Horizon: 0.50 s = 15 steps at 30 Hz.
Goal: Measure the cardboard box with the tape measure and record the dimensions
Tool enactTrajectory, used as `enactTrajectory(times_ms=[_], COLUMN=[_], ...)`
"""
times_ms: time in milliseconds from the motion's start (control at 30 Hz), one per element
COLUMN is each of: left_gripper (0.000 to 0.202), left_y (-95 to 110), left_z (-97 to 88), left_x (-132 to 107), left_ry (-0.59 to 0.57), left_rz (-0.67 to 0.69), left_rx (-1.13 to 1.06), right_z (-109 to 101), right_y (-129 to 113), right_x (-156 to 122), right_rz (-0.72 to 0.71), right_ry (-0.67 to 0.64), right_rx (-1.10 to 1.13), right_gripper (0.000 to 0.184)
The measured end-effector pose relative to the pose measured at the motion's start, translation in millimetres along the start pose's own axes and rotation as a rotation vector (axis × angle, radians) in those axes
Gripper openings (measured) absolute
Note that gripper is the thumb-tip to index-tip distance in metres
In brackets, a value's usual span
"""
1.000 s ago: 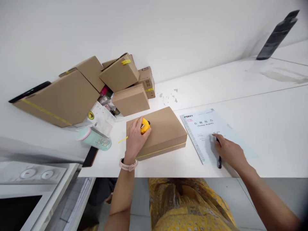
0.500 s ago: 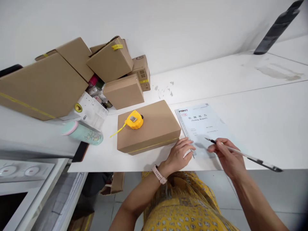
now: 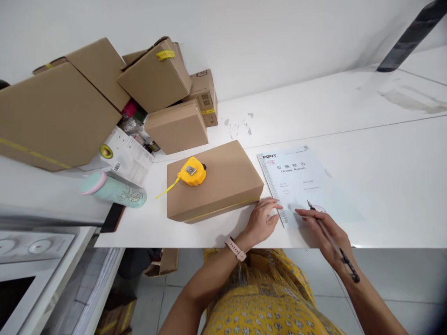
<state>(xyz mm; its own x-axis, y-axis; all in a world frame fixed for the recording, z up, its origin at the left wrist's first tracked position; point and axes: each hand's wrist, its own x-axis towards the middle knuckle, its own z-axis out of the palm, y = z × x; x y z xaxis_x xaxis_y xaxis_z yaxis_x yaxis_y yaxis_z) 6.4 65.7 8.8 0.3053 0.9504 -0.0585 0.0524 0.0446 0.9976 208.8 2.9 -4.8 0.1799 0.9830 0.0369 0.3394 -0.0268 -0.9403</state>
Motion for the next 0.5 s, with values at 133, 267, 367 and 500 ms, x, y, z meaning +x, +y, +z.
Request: enactTrajectory(times_ms=[133, 267, 367, 500], left_gripper=[0.036, 0.022, 0.013, 0.008], left_y=[4, 7, 14, 23], left_z=[-2.0, -2.3, 2.4, 14.2], left_x=[-11, 5, 22, 34], left_ry=[0.082, 0.064, 0.022, -0.082], left_rz=[-0.258, -0.48, -0.579, -0.666], left_rx=[-0.27, -0.474, -0.535, -0.522], right_z=[-6, -5, -3, -2], right_y=[12, 26, 28, 24], right_x=[-3, 0, 3, 4], right_rz=[-0.283, -0.354, -0.317, -0.259], right_ry=[-0.095, -0.11, -0.09, -0.061], right_rx=[-0.214, -0.284, -0.257, -0.195], right_gripper=[0.012, 0.015, 0.018, 0.02])
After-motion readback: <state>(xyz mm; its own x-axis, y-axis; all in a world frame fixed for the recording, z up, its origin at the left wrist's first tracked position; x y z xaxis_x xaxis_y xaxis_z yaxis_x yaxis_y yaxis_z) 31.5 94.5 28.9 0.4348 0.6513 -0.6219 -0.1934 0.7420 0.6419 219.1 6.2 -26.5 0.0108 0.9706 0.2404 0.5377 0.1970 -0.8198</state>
